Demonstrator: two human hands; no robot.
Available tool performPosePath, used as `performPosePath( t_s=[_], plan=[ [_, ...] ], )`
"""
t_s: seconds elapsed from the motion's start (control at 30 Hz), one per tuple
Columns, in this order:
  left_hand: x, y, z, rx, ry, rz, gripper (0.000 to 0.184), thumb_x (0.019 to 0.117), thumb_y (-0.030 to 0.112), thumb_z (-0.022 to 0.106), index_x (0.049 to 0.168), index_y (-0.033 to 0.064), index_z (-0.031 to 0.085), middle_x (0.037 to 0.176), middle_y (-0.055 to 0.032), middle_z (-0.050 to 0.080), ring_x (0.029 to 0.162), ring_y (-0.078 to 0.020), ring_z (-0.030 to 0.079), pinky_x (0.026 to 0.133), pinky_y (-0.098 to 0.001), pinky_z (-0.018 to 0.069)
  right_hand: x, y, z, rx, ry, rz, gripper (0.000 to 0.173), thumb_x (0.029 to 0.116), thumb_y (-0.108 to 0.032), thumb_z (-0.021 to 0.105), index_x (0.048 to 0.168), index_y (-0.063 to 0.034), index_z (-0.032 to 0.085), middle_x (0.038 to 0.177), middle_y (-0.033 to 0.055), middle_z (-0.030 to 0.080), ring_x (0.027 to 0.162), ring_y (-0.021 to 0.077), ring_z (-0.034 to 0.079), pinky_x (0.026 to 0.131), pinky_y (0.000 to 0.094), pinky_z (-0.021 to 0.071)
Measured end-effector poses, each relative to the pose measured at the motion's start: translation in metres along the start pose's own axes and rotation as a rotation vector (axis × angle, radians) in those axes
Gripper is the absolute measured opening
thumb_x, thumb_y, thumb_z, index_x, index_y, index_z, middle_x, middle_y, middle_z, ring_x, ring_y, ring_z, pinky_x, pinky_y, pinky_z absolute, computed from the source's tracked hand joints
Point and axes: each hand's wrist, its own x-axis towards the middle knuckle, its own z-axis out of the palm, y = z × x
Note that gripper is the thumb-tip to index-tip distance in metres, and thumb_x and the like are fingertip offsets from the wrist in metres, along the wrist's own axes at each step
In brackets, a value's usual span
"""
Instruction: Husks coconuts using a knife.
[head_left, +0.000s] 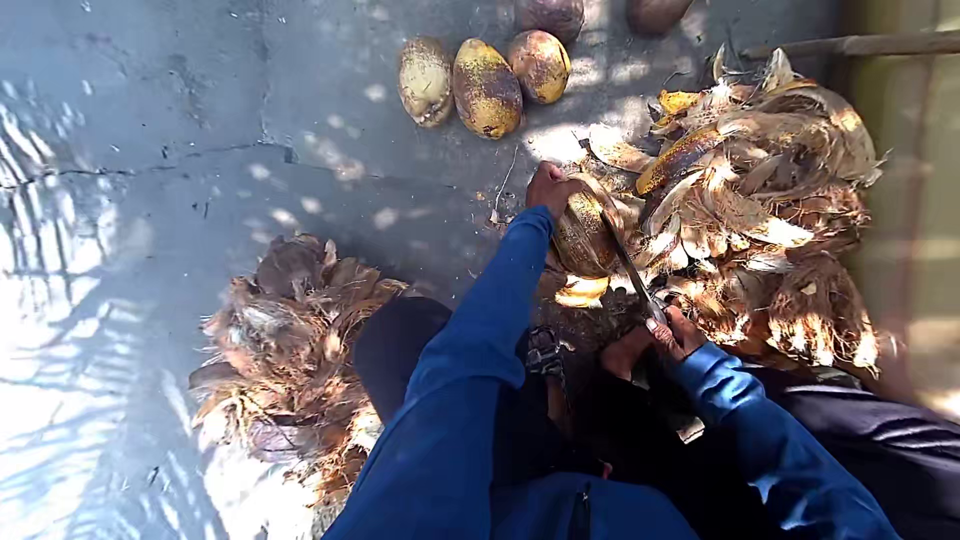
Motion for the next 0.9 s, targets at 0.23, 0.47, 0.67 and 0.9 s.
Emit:
performPosePath(
  t_s=[0.23, 0.47, 0.67, 0.9],
  plan=[
    [0.032, -0.03, -0.012, -0.098, -0.04, -0.099, 0.054, 0.0985, 0.04, 0.066, 0.13, -0.0019, 0.058, 0.125, -0.0253, 0.064, 0.12, -0.0365, 0.06, 0.102, -0.0577, 0.047, -0.04, 0.016, -0.04, 0.248, -0.164, -0.157, 0.063, 0.1005, -0.023, 0.048, 0.159, -0.0102, 0.028, 0.095, 0.0095, 0.066, 0.056, 0.0137, 0.061, 0.05, 0.034, 0.0557],
    [0.044, -0.071, -0.03, -0.533, -0.244, -0.125, 0.073, 0.109, 0.057, 0.014, 0.132, 0.0052, 0.061, 0.12, -0.0124, 0.069, 0.108, -0.0236, 0.065, 0.091, -0.0469, 0.0525, -0.032, 0.052, -0.073, 0.177, 0.018, -0.24, 0.061, 0.1032, -0.029, 0.042, 0.157, -0.0014, 0.038, 0.083, 0.0079, 0.065, 0.053, 0.0114, 0.054, 0.05, 0.033, 0.0508],
    [0.051, -0.087, 0.0, -0.629, -0.249, -0.012, 0.055, 0.1126, 0.04, 0.023, 0.134, 0.0052, 0.061, 0.126, -0.0085, 0.067, 0.111, -0.0153, 0.063, 0.096, -0.0383, 0.0507, 0.01, 0.104, -0.132, 0.352, -0.088, -0.181, 0.057, 0.1001, -0.027, 0.05, 0.153, -0.0052, 0.045, 0.082, -0.0036, 0.069, 0.05, 0.003, 0.058, 0.043, 0.0199, 0.0496],
    [0.052, -0.063, 0.031, -0.637, -0.316, 0.332, 0.056, 0.1051, 0.038, 0.036, 0.137, -0.0028, 0.056, 0.129, -0.0132, 0.065, 0.116, -0.0124, 0.062, 0.103, -0.0327, 0.0505, 0.007, 0.091, -0.123, 0.202, 0.031, -0.216, 0.059, 0.1019, -0.033, 0.046, 0.15, 0.0004, 0.048, 0.082, -0.0007, 0.067, 0.051, 0.0005, 0.053, 0.045, 0.0202, 0.0476]
  ],
)
